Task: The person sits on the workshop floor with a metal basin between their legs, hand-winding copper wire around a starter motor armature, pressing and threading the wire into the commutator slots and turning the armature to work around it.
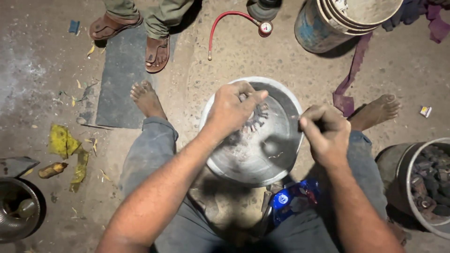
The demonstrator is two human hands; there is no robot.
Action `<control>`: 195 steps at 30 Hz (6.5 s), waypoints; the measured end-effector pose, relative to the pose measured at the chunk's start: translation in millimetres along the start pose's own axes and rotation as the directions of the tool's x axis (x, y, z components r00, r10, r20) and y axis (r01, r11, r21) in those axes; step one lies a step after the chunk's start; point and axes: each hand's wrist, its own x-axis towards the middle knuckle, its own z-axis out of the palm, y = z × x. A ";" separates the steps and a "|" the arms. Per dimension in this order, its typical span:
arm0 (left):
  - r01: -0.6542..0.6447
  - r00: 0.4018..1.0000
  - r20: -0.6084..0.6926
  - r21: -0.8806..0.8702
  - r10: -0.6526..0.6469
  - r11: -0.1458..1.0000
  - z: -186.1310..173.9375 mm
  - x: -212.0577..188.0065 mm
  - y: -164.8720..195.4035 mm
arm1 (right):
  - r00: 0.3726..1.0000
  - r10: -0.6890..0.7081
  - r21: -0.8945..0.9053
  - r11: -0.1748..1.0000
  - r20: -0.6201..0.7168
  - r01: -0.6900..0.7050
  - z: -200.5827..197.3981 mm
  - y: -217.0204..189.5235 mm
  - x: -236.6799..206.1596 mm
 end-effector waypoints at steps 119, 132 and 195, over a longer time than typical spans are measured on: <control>0.027 0.998 0.050 -0.088 -0.023 0.996 11.5 -3.4 -7.6 | 0.966 -0.073 -0.277 0.950 0.246 0.143 15.6 -19.3 1.4; 0.006 0.990 0.141 -0.198 0.022 0.980 14.5 -4.6 -11.0 | 0.979 0.049 -0.397 0.917 0.196 0.034 10.1 -15.3 12.0; -0.086 0.995 0.023 -0.292 0.097 0.952 15.8 4.5 -23.7 | 0.971 0.201 -0.246 0.955 0.131 -0.165 10.2 4.6 4.4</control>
